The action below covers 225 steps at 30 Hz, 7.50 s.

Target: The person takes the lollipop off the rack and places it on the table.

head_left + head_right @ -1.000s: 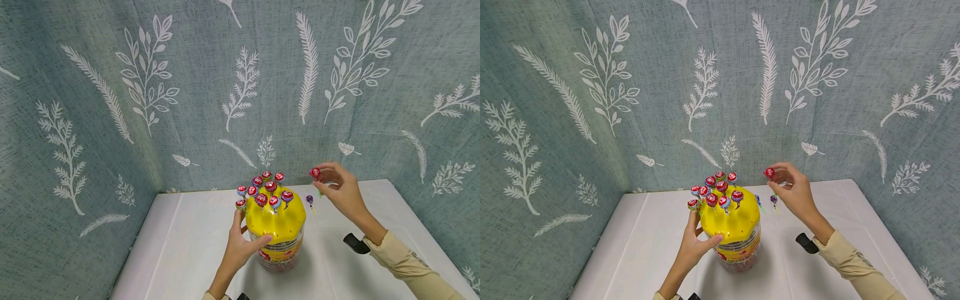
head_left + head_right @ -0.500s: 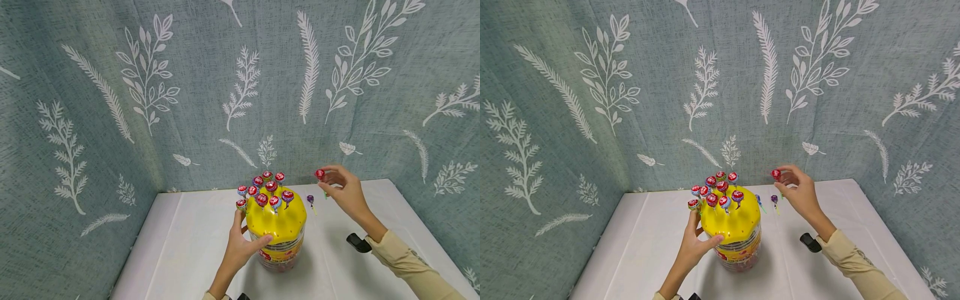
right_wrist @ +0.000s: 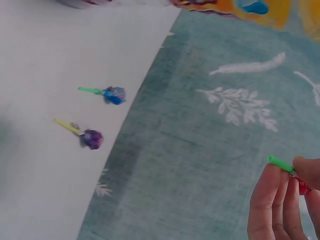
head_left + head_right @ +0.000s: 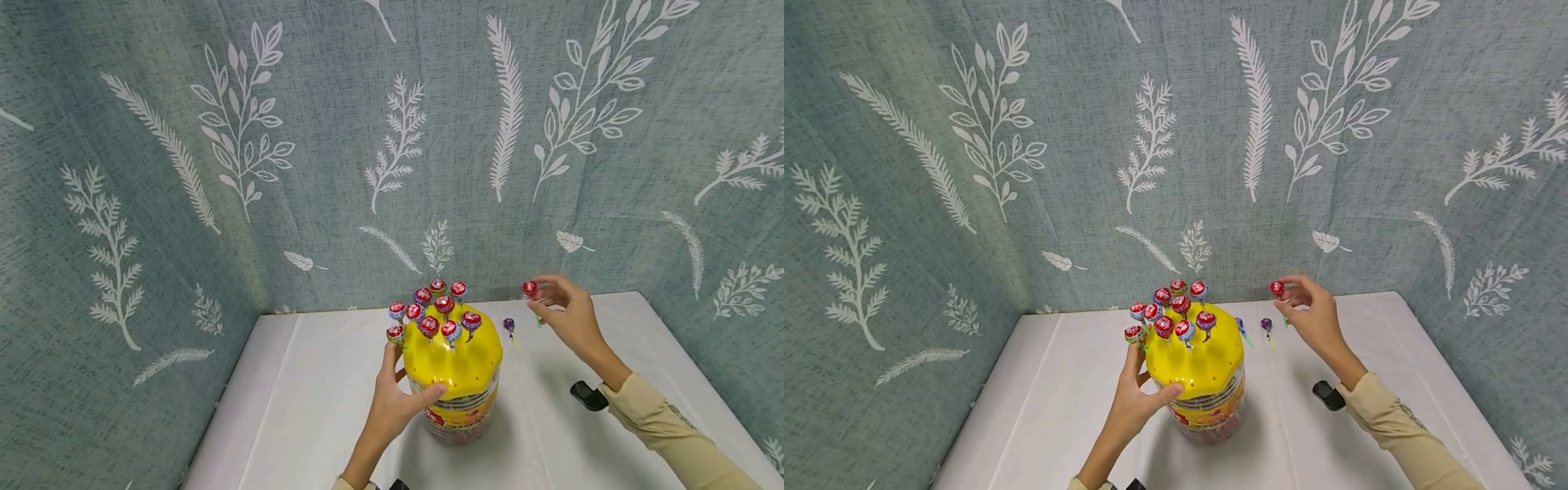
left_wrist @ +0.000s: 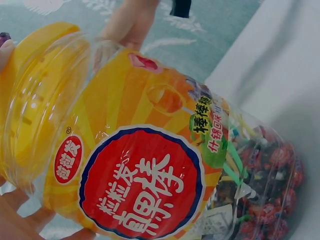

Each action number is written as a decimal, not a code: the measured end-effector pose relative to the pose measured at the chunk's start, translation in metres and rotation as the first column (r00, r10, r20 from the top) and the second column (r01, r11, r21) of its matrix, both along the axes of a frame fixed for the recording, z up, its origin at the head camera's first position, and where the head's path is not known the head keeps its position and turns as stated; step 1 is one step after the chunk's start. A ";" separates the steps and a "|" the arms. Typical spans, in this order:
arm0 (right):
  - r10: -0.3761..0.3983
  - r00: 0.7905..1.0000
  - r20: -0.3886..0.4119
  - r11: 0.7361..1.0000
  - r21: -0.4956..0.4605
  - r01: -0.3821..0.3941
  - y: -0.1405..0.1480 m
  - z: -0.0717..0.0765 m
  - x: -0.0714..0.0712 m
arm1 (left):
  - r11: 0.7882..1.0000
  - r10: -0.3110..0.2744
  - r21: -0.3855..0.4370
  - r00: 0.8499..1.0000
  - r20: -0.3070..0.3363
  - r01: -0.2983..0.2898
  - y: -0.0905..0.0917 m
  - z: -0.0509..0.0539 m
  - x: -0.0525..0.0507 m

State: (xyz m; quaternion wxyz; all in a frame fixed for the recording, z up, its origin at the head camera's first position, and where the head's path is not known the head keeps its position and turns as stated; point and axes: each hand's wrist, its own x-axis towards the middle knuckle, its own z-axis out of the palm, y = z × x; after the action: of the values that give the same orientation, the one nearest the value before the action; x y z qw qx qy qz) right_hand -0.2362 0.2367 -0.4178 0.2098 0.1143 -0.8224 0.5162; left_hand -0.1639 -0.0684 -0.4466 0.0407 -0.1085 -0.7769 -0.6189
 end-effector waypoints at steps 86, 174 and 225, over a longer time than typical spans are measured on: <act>-0.284 0.910 0.303 0.944 0.256 0.210 0.025 -0.146 -0.066 | 1.000 -0.008 0.016 1.000 0.013 0.007 -0.001 0.000 0.002; 0.326 0.944 -0.047 0.941 0.117 -0.319 -0.059 0.071 0.063 | 0.999 0.031 0.023 0.999 -0.014 -0.031 0.000 -0.002 0.004; 0.244 0.950 -0.194 0.954 -0.125 -0.271 -0.062 0.068 0.058 | 0.999 0.023 0.044 0.999 -0.029 -0.022 -0.002 -0.004 0.002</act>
State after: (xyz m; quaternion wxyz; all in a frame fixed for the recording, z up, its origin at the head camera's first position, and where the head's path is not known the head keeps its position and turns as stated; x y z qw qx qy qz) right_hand -0.1784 0.1749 -0.3494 0.2207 0.2501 -0.7373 0.5875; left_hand -0.1617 -0.0703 -0.4505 0.0615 -0.1081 -0.7637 -0.6334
